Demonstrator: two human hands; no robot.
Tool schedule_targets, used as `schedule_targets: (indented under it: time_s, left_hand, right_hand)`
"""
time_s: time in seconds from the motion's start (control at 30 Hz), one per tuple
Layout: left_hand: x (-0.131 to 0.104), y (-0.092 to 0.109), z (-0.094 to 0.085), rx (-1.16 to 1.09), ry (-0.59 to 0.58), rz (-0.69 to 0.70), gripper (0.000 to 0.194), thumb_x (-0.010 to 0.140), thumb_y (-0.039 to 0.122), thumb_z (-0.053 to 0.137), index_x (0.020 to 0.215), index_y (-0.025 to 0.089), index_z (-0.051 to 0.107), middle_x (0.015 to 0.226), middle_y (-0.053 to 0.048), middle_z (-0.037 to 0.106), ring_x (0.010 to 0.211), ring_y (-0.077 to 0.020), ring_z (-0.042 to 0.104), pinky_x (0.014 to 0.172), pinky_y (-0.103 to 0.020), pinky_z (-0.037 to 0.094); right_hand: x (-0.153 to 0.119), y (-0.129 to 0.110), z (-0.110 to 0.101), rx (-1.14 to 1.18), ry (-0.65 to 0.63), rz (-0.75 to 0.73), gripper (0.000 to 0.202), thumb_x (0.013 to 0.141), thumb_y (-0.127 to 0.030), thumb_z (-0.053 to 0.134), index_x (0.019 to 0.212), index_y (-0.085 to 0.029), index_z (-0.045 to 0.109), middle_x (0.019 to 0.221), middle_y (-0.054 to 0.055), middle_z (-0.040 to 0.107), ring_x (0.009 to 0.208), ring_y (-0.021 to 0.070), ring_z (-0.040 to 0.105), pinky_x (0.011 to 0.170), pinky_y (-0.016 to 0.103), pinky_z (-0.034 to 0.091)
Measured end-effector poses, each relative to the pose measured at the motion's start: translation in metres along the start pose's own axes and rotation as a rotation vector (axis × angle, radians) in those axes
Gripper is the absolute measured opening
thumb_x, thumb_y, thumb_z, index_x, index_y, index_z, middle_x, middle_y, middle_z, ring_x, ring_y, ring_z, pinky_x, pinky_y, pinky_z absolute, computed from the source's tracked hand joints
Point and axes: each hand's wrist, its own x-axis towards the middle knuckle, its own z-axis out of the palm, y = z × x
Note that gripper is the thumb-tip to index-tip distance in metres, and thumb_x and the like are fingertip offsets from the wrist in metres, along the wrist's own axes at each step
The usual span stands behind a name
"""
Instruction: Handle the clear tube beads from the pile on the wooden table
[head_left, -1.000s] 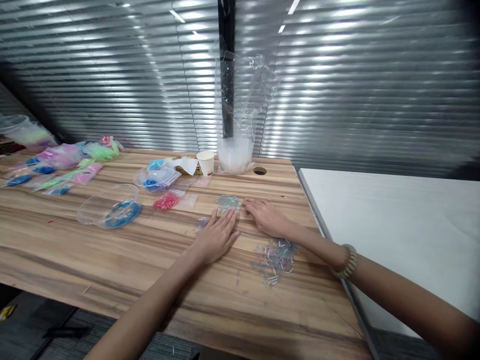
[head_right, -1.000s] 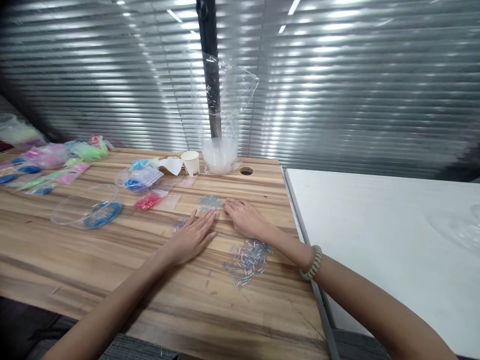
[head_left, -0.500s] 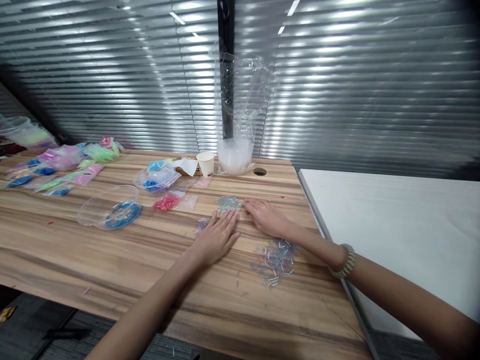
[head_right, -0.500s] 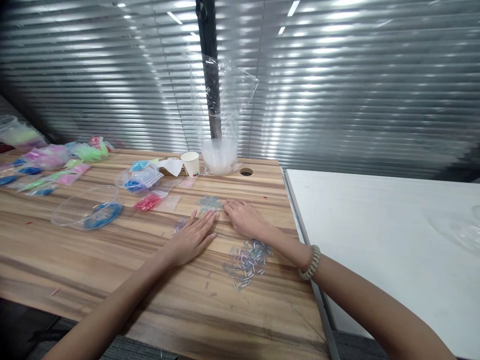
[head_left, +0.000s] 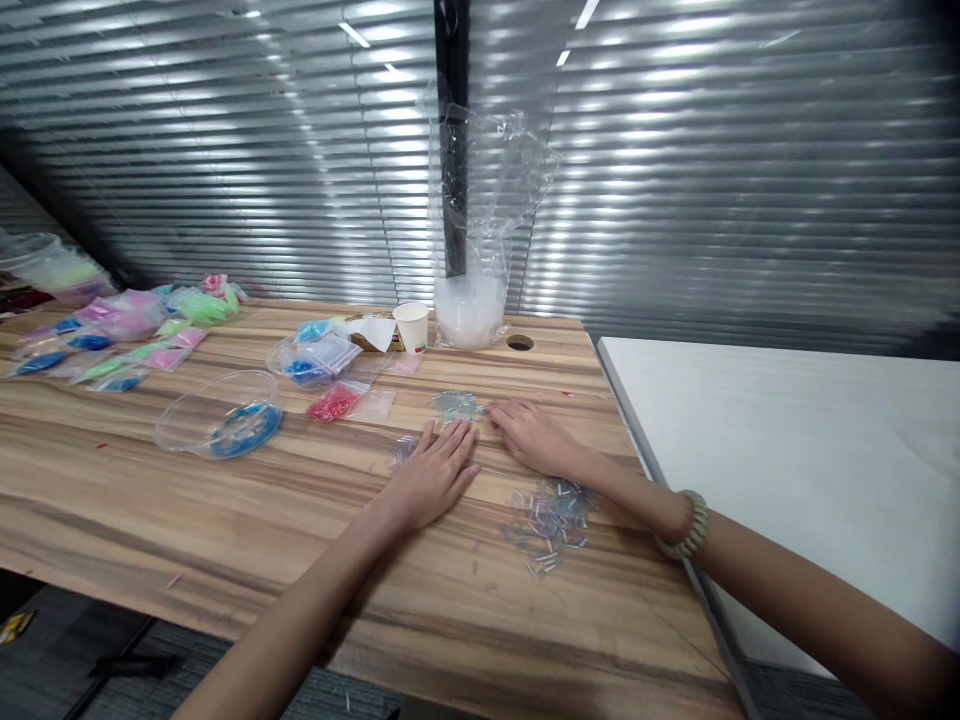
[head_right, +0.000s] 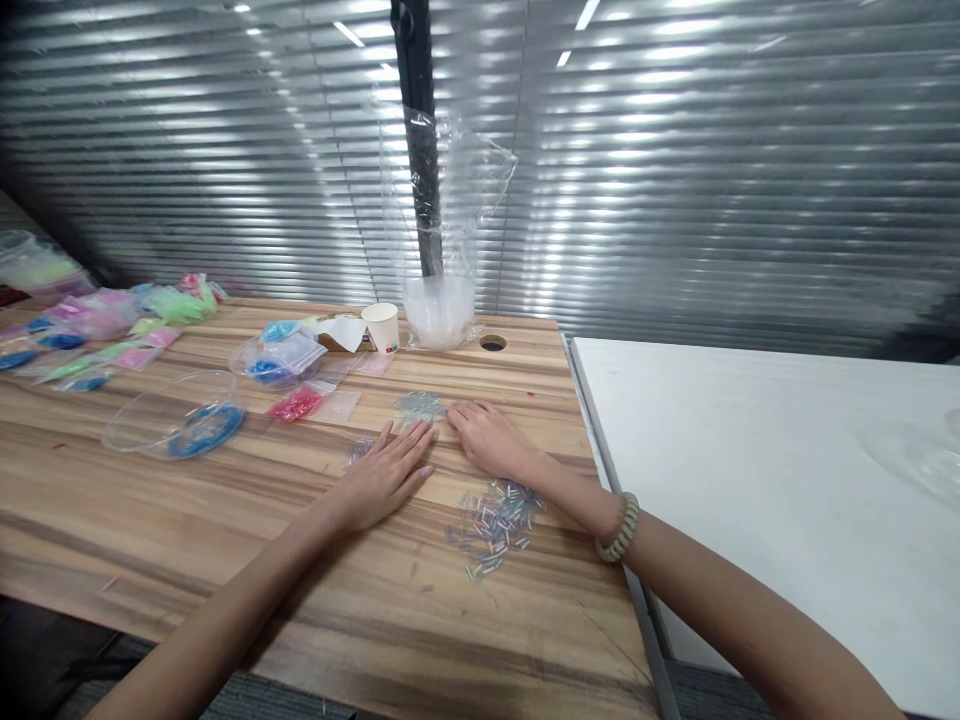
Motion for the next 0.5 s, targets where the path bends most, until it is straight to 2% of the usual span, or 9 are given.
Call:
schedule_targets:
  time_s: [0.5]
  left_hand:
    - [0.0001, 0.0002, 0.0002, 0.019, 0.001, 0.010, 0.052, 0.101, 0.039, 0.016, 0.139, 0.010, 0.035, 0.146, -0.014, 0.033, 0.137, -0.0255, 0.024, 0.111, -0.050, 0.017]
  right_hand:
    - [0.0000, 0.0012, 0.0039, -0.026, -0.022, -0.037, 0.030, 0.090, -0.009, 0.037, 0.113, -0.010, 0.056, 0.119, 0.015, 0.058, 0.112, 0.0224, 0.051, 0.099, 0.040, 0.038]
